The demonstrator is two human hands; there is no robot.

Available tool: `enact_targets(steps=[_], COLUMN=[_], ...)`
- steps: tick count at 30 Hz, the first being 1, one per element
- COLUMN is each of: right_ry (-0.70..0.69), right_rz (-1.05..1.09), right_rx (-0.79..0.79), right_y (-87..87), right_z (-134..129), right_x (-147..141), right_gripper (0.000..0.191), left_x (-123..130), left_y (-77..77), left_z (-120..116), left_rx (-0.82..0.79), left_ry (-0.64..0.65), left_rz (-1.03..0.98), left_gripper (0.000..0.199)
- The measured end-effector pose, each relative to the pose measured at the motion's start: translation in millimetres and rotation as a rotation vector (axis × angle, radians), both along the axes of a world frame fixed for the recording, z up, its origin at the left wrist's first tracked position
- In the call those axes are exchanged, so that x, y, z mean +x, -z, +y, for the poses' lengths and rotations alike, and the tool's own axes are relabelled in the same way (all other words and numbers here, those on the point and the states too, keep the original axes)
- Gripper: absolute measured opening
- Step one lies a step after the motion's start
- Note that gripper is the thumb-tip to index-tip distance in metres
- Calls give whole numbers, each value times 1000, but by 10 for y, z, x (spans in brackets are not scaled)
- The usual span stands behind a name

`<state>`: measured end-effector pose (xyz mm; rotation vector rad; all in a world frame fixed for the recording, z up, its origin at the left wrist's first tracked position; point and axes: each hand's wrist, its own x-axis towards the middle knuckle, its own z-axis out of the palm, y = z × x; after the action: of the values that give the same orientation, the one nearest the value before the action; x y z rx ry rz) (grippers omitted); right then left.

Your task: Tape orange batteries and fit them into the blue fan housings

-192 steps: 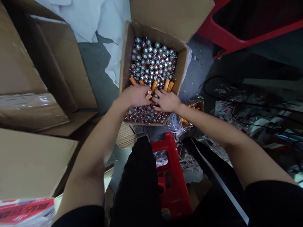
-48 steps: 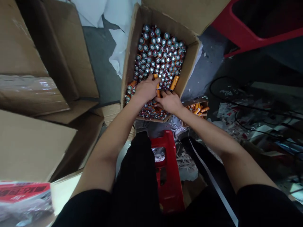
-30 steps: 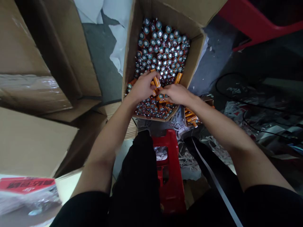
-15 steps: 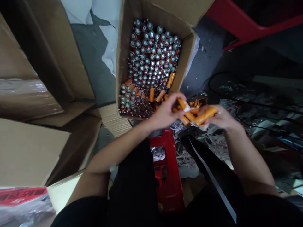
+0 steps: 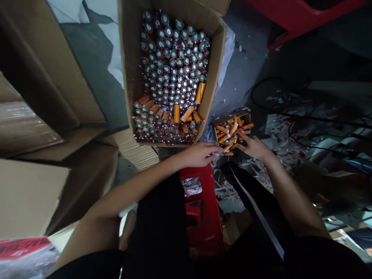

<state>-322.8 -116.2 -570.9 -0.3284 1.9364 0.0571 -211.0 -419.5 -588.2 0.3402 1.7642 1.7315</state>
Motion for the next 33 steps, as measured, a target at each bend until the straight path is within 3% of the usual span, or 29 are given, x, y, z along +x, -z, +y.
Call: enact_targets(steps=[2, 4, 6, 8, 11, 14, 16, 19, 21, 25, 28, 33], right_ry=[-107, -169, -211, -209, -161, -272, -406, -536, -554, -535, -510, -595], right_rz=[12, 65, 182, 305, 368, 310, 263, 239, 251, 309, 360, 379], right_rx=[34, 71, 129, 108, -191, -498, -579, -555, -531, -620, -653, -552], right_y=[-85, -153, -202, -240, -282, -238, -102, 265, 551, 956, 1015, 932], right_z=[-25, -103, -257, -496, -1007, -1620, -1988, -2339, -2418, -2388, -2388, -2555], right_x=[-77, -161, -229, -286, -391, -516, -563, -550, -532, -581, -606, -570], right_gripper=[65, 57, 55, 54, 51, 50, 51, 77, 87, 70, 58, 42], left_x=[-111, -290, -464, -581, -638, -616, -593, -568, -559, -545, -532, -541], left_y=[-117, -107, 11, 165, 314, 333, 326, 334, 345, 362, 369, 329], left_z=[-467, -835, -1041, -1077, -906, -687, -615, -636, -696, -798, -800, -680], left_rx=[-192, -518, -794, -905, -944, -995, -1008, -960, -900, -895, -932, -955], left_ry=[-171, -286, -202, -22, 103, 88, 36, -21, -17, -10, -38, -6], left_rz=[68, 78, 77, 89, 141, 176, 131, 39, 21, 33, 42, 38], left_gripper=[32, 34, 34, 30, 41, 40, 37, 48, 57, 46, 43, 41])
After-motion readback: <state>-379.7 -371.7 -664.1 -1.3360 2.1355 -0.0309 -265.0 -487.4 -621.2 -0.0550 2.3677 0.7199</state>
